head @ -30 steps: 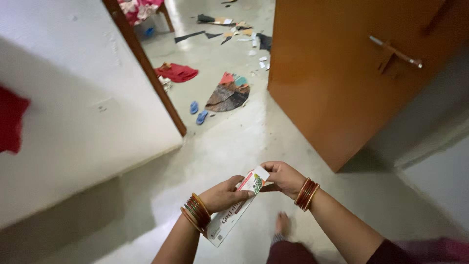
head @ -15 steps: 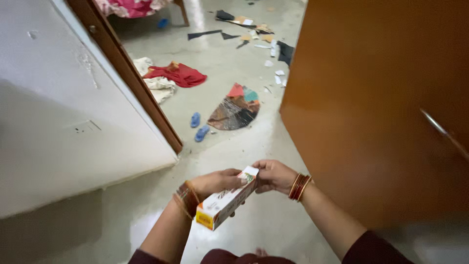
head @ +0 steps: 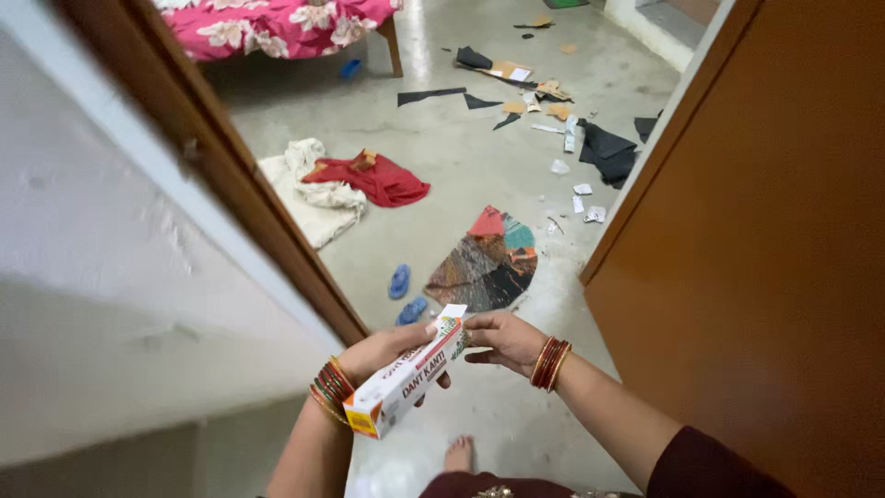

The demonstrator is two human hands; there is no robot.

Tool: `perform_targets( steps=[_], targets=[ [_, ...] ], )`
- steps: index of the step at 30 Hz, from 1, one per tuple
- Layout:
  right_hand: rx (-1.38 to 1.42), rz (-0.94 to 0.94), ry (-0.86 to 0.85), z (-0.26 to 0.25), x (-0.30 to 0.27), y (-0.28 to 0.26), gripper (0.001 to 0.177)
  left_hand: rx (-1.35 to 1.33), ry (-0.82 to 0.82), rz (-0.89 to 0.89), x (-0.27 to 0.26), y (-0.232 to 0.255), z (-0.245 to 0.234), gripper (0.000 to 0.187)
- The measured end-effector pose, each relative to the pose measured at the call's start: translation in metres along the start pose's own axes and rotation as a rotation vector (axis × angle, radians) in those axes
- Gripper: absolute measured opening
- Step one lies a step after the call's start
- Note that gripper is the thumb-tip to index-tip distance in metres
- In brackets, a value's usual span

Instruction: The person walks through a cluttered living room, picks up a red cloth from the floor, and arranges items on a bed, stacking a toy phone, a blue toy and a paper together. They then carry the stack to another room, pick up a toothpaste tube, and place it on a bathroom shelf next to toothbrushes.

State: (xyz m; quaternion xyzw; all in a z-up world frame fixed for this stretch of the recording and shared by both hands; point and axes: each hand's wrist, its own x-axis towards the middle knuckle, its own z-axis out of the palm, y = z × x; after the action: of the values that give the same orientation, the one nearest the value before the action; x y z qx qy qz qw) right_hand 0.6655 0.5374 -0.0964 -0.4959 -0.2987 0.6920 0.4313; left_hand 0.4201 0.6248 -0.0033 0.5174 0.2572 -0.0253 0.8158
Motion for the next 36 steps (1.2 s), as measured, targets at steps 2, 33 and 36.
perform_targets(
  steps=[2,33,36],
  targets=[
    [0.110,-0.052,-0.019,-0.016,0.044,-0.025,0.024,0.042,-0.021,-0.019,0.023,0.034,-0.035,0.048],
    [0.010,0.265,-0.289,-0.250,0.553,-0.383,0.043,0.101,0.512,0.195,0.374,0.263,-0.400,0.051],
    [0.021,0.271,-0.166,-0.252,0.612,-0.418,0.044,-0.023,0.551,0.201,0.379,0.287,-0.457,0.055]
  ],
)
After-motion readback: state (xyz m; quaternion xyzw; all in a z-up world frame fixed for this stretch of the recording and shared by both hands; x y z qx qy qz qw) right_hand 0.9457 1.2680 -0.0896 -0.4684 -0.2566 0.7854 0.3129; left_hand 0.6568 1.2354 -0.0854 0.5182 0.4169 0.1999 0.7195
